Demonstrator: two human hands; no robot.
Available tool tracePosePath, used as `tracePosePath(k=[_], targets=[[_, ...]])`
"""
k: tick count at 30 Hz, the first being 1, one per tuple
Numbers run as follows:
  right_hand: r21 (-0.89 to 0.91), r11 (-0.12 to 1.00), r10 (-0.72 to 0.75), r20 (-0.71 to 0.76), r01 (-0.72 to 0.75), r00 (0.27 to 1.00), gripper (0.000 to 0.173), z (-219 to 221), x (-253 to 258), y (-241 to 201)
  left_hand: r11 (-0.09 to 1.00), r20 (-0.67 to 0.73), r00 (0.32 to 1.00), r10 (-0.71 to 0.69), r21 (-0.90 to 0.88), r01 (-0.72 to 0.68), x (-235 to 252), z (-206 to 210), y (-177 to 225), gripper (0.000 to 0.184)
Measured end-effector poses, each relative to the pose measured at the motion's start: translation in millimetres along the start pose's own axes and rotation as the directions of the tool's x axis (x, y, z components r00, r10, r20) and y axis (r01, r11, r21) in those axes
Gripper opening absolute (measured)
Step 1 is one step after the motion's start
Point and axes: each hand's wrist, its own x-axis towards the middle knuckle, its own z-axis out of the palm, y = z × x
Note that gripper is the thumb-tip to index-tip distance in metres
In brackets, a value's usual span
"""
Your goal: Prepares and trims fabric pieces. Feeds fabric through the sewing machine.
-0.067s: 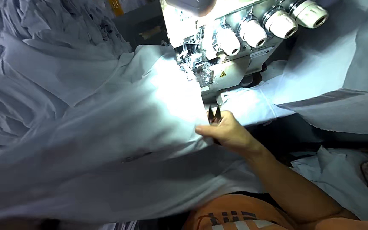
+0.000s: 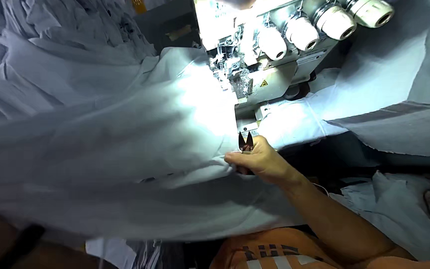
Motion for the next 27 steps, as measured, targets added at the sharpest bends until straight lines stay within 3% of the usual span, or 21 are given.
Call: tracePosePath(k=[3,5,8,10,13,15,17,19,21,27], targets=[[0.039,0.999,0.019,-0.004,-0.019,1.000,0.021,8.0,-3.2,14.8,0.941,0.124,0.937,0.325,0.054,-0.334,17.8,51.0,95.7,0.034],[-0.001,1.000,0.002,-0.030,-0.002,1.000,0.022,7.6,-2.5,20.4,0.842,0.220,0.817,0.533,-0.048,-0.537,-20.9,89.4,130.9,0.040],[-0.053,0.998,-0.031,0.000,0.031,1.000,0.019,4.9,-3.3,20.3,0.746,0.367,0.653,0.663,-0.242,-0.621,-119.3,171.2,152.0,0.036],[-0.087,0.993,-0.074,0.027,0.077,0.997,0.019,1.6,-5.7,17.5,0.762,0.415,0.651,0.635,-0.202,-0.615,-143.2,204.5,138.8,0.028],[-0.212,0.966,-0.153,-0.016,0.146,0.988,0.017,-6.2,-2.0,16.7,0.844,0.355,0.766,0.536,-0.247,-0.476,-121.0,188.5,143.3,0.021],[-0.261,0.949,-0.205,-0.075,0.179,0.976,0.015,-7.5,1.9,22.4,0.822,0.304,0.766,0.566,-0.279,-0.497,-107.1,162.1,160.7,0.028],[-0.220,0.932,-0.314,-0.096,0.287,0.945,0.015,-7.5,4.5,28.9,0.759,0.394,0.649,0.651,-0.351,-0.548,-106.7,141.0,180.3,0.042],[-0.146,0.909,-0.404,-0.093,0.389,0.910,0.016,-9.2,2.6,30.5,0.661,0.518,0.426,0.742,-0.461,-0.591,-120.1,133.9,196.5,0.038],[-0.124,0.899,-0.432,-0.086,0.421,0.898,0.014,-12.8,3.6,26.1,0.578,0.532,0.311,0.787,-0.460,-0.674,-126.7,145.8,198.8,0.030],[-0.007,0.977,-0.211,-0.192,0.213,0.959,0.022,-5.9,29.7,-0.6,0.555,0.518,0.354,0.779,-0.305,-0.774,-114.7,178.8,215.1,0.029]])
